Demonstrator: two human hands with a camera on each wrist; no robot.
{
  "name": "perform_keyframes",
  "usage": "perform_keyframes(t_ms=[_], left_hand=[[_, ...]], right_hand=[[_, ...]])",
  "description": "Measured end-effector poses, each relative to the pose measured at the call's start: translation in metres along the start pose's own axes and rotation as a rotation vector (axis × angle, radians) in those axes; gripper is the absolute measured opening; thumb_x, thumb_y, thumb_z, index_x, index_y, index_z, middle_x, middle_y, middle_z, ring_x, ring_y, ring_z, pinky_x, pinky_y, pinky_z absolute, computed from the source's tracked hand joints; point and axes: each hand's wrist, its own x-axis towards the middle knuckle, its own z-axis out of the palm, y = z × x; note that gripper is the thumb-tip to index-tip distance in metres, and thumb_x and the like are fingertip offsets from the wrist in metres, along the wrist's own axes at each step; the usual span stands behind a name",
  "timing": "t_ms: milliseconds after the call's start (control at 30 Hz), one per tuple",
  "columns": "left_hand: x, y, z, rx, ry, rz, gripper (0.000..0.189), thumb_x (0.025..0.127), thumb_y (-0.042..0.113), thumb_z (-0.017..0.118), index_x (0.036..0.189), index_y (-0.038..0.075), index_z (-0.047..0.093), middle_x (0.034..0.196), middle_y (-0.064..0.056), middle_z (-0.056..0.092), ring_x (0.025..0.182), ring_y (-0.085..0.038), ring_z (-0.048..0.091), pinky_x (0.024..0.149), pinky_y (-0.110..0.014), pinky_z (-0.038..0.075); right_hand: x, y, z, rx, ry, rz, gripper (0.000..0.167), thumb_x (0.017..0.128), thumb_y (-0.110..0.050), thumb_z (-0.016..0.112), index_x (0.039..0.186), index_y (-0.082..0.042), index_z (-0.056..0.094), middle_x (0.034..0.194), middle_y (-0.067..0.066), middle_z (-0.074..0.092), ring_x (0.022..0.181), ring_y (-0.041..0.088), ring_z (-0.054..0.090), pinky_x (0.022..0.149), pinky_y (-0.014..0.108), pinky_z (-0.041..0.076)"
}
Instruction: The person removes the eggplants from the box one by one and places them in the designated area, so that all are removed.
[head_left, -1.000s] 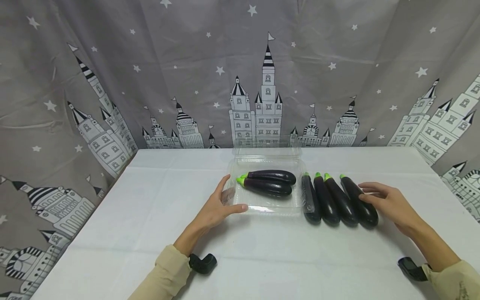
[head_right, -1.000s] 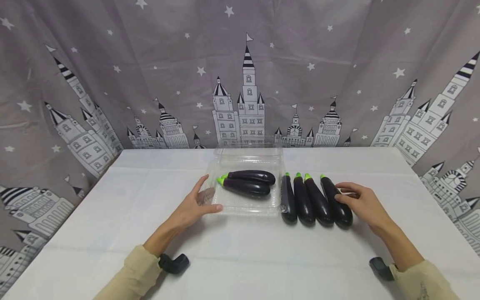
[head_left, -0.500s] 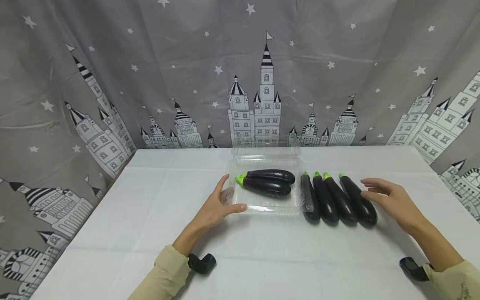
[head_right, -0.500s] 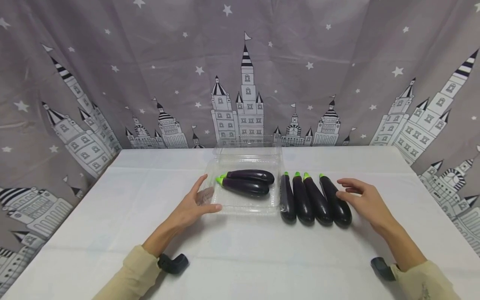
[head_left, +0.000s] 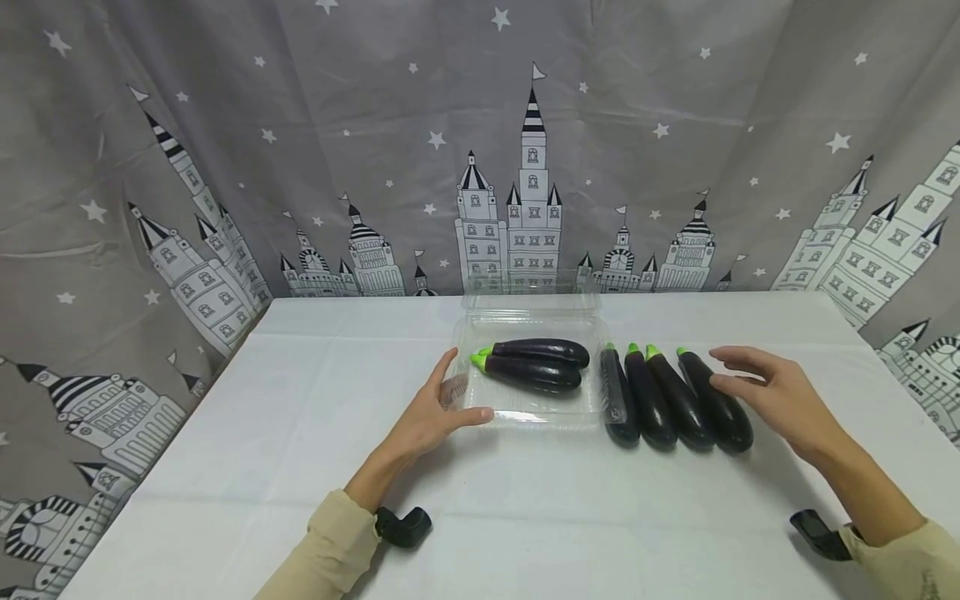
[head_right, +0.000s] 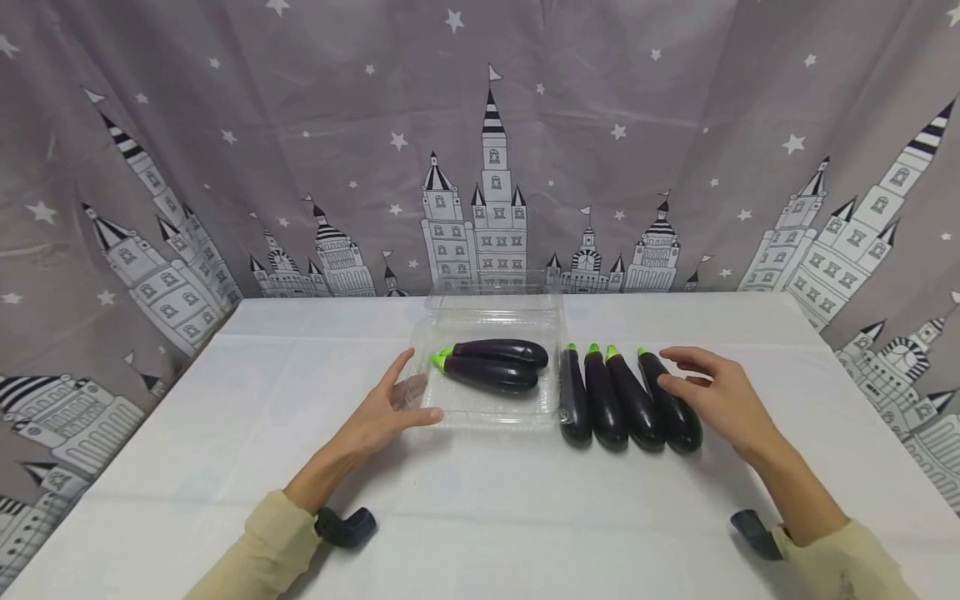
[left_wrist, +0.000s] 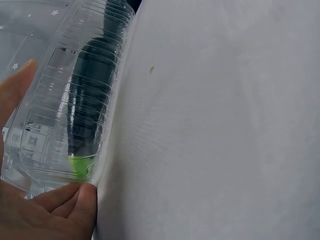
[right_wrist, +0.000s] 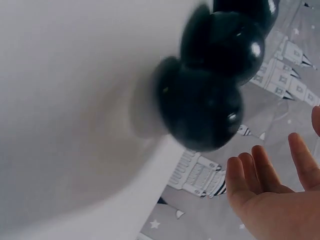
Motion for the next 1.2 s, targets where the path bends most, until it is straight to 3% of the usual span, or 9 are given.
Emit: perform_keyframes(t_ms=[300,533,600,800,933,1067,1200], left_hand=[[-0.001,0.000,0.000,-0.016,-0.008,0.008,0.112,0.076,0.032,0.086,0.159,0.027,0.012,0.158,-0.022,0.026,0.145,-0.036,0.023,0.112,-0.056,0.025],[-0.001,0.000,0.000,-0.011,0.002,-0.004,0.110,0.077,0.030,0.086,0.159,0.027,0.012,0.158,-0.020,0.025,0.146,-0.035,0.021,0.113,-0.056,0.023],[-0.001,0.001,0.001,-0.006,0.003,-0.009,0.110,0.077,0.031,0.086,0.159,0.028,0.012,0.159,-0.019,0.024,0.146,-0.035,0.021,0.113,-0.056,0.022],[-0.002,0.002,0.001,0.003,0.005,-0.009,0.110,0.076,0.032,0.086,0.159,0.029,0.014,0.159,-0.018,0.025,0.147,-0.035,0.019,0.113,-0.058,0.020],[-0.001,0.002,0.001,0.005,0.005,-0.004,0.110,0.075,0.034,0.087,0.159,0.030,0.014,0.160,-0.017,0.023,0.147,-0.036,0.017,0.113,-0.059,0.018],[0.000,0.001,0.001,0.004,0.007,0.000,0.112,0.074,0.036,0.087,0.159,0.030,0.014,0.160,-0.018,0.022,0.147,-0.036,0.017,0.113,-0.060,0.018],[-0.001,0.001,0.000,-0.001,0.004,0.002,0.113,0.074,0.036,0.087,0.159,0.030,0.014,0.159,-0.019,0.023,0.146,-0.036,0.019,0.113,-0.060,0.019]], right_hand=[[0.000,-0.023,0.010,0.098,-0.031,-0.078,0.043,0.098,-0.018,0.063,0.136,0.002,0.054,0.134,0.024,0.054,0.120,0.046,0.054,0.084,0.009,0.043],[0.007,-0.039,0.027,0.140,-0.062,-0.096,0.043,0.098,-0.018,0.064,0.135,0.001,0.055,0.132,0.022,0.056,0.109,0.006,0.060,0.086,0.012,0.046],[0.009,-0.044,0.032,0.148,-0.079,-0.091,0.043,0.098,-0.019,0.064,0.135,0.001,0.055,0.133,0.021,0.056,0.110,0.009,0.060,0.086,0.013,0.046],[0.013,-0.056,0.044,0.179,-0.138,-0.077,0.045,0.098,-0.021,0.064,0.137,-0.001,0.054,0.135,0.021,0.053,0.121,0.038,0.055,0.088,0.020,0.048],[0.015,-0.062,0.052,0.184,-0.167,-0.076,0.047,0.097,-0.021,0.065,0.138,-0.002,0.054,0.138,0.021,0.053,0.125,0.040,0.051,0.097,0.035,0.048],[0.017,-0.068,0.061,0.170,-0.160,-0.113,0.047,0.096,-0.020,0.066,0.137,-0.001,0.055,0.137,0.019,0.055,0.129,0.040,0.049,0.103,0.051,0.041],[0.021,-0.074,0.071,0.175,-0.159,-0.151,0.043,0.095,-0.017,0.067,0.134,0.000,0.058,0.137,0.018,0.055,0.132,0.036,0.047,0.107,0.053,0.035]])
